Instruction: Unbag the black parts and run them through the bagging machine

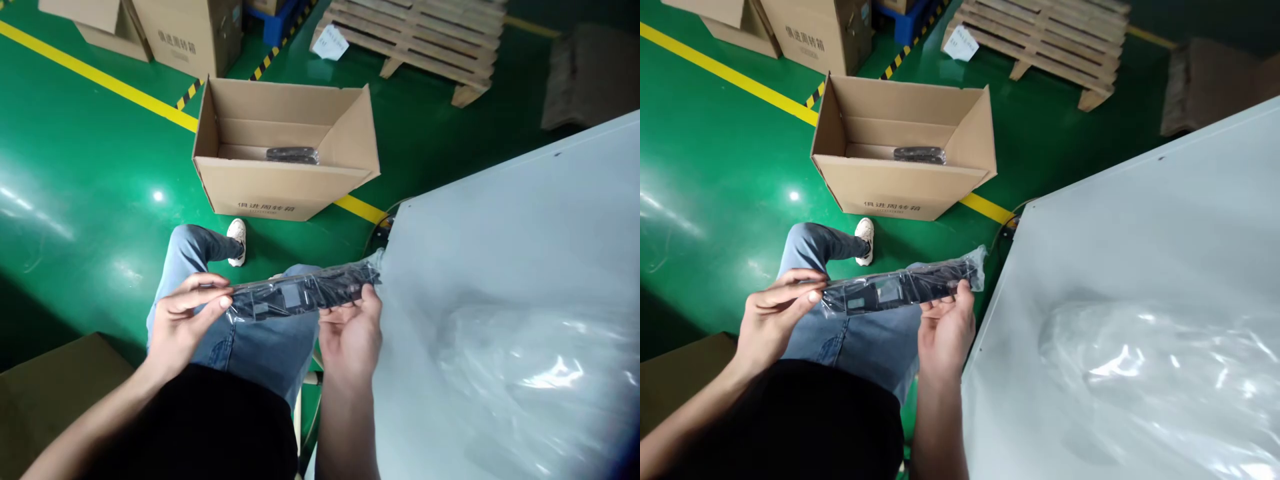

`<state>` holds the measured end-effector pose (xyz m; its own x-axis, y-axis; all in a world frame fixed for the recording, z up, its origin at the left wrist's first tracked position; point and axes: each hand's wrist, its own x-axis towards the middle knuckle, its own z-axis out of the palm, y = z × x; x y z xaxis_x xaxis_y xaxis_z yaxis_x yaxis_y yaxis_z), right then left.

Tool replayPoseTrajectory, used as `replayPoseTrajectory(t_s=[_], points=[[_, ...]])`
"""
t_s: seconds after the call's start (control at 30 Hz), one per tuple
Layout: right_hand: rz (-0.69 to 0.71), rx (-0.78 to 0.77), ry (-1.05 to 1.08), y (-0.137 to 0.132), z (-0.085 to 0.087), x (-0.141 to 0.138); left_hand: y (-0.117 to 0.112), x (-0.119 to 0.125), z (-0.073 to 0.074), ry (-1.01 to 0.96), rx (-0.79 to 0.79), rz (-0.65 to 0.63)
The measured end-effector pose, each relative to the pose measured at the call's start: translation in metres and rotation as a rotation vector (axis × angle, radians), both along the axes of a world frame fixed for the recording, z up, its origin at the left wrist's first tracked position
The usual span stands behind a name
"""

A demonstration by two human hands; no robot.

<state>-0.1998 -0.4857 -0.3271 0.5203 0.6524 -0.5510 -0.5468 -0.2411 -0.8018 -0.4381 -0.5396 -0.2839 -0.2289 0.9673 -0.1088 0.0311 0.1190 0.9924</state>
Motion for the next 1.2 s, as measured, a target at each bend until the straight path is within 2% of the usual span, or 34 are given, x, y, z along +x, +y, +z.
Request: replayPoseTrajectory(t_s=[0.1, 0.27, 0.4, 0.53, 0.67, 0.73, 0.83, 0.93, 1.0, 1.03, 1.07, 1.2], points=[[-0.062, -0.015, -0.017, 0.002, 0.004, -0.005, 0.004, 0.0, -0.006, -0.205, -0.116, 0.033], [-0.061, 0.129, 0.012, -0.001, 0.014, -0.008, 0.01, 0.004, -0.021, -0.472, -0.194, 0.205], [0.017, 0.333, 0.085, -0.005, 0.028, -0.019, 0.002, 0.015, -0.035, -0.712, -0.293, 0.093], [0.038, 0.307, 0.148, -0.006, 0.031, -0.029, -0.001, 0.031, -0.033, -0.629, -0.2, 0.023], [0.007, 0.131, 0.183, -0.007, 0.022, -0.03, 0.011, 0.037, -0.017, -0.484, -0.112, 0.061], [0.039, 0.022, 0.207, -0.009, 0.015, -0.03, 0.016, 0.037, -0.008, -0.431, -0.071, 0.08], [0.25, -0.146, 0.21, -0.022, 0.009, -0.03, 0.021, 0.036, 0.004, -0.337, 0.004, 0.142], [0.683, -0.265, 0.133, -0.043, 0.015, -0.029, 0.024, 0.033, 0.012, -0.24, 0.091, 0.202], [0.907, -0.181, -0.038, -0.054, 0.029, -0.027, 0.024, 0.029, 0.014, -0.195, 0.131, 0.194], [0.953, -0.08, -0.178, -0.057, 0.037, -0.027, 0.024, 0.028, 0.014, -0.172, 0.146, 0.173], [0.948, 0.045, -0.349, -0.058, 0.046, -0.026, 0.023, 0.026, 0.013, -0.142, 0.159, 0.141], [0.723, 0.595, -1.071, -0.035, 0.078, -0.032, 0.016, 0.022, 0.012, 0.037, 0.234, -0.009]])
